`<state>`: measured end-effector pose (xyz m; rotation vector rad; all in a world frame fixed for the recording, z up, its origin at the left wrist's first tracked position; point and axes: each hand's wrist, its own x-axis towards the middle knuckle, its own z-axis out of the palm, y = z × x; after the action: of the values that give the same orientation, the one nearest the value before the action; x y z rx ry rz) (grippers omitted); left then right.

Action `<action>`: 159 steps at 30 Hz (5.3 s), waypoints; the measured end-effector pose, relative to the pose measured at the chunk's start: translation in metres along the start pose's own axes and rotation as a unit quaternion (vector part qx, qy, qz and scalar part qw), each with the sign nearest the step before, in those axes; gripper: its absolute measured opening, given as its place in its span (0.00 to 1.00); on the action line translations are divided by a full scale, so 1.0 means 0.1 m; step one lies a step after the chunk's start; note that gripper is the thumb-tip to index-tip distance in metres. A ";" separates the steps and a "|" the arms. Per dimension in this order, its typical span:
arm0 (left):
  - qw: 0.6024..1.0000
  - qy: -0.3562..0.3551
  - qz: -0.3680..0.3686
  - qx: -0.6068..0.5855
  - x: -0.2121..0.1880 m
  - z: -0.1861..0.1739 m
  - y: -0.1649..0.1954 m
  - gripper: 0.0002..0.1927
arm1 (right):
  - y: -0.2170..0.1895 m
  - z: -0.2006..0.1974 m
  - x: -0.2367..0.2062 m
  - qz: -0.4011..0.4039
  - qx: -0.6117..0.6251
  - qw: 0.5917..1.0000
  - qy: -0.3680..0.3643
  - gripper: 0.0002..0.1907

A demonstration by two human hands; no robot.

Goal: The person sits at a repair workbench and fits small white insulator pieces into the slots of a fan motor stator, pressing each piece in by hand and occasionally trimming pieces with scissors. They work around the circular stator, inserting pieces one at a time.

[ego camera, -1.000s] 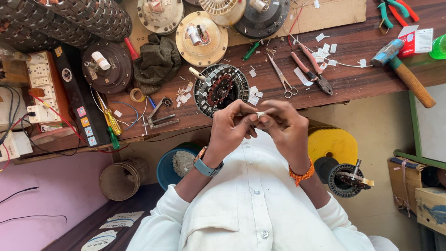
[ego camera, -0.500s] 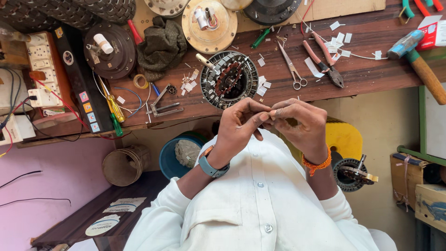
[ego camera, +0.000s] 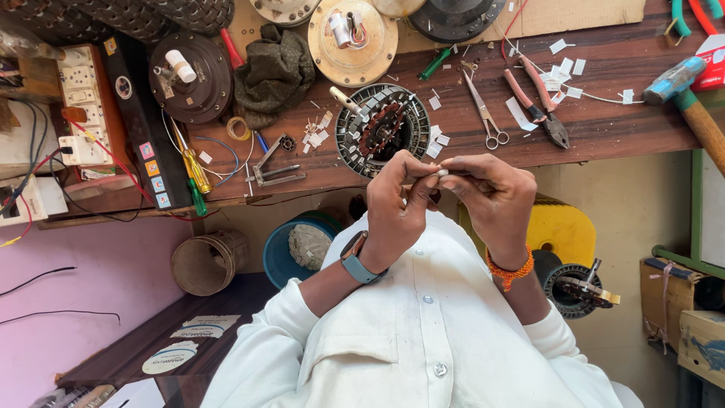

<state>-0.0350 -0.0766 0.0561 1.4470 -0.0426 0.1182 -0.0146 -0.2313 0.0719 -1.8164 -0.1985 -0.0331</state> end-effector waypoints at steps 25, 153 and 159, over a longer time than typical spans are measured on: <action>0.996 0.029 0.057 0.065 0.11 -0.03 0.12 0.07 | 0.25 0.13 0.03 -0.073 0.193 0.978 -0.041 0.14; 0.824 -0.156 0.433 0.331 -0.13 -0.79 1.88 0.12 | -1.18 -0.12 0.08 -0.422 0.236 0.875 -0.035 0.08; 0.842 -0.135 0.381 0.357 -0.21 -0.81 1.91 0.12 | -1.61 -0.16 0.07 -0.452 0.370 0.807 -0.082 0.08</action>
<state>-0.0792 0.0250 0.2328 2.1143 -0.8965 0.6362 -0.0309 -0.2069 0.2314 -0.8054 -1.0421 -0.4139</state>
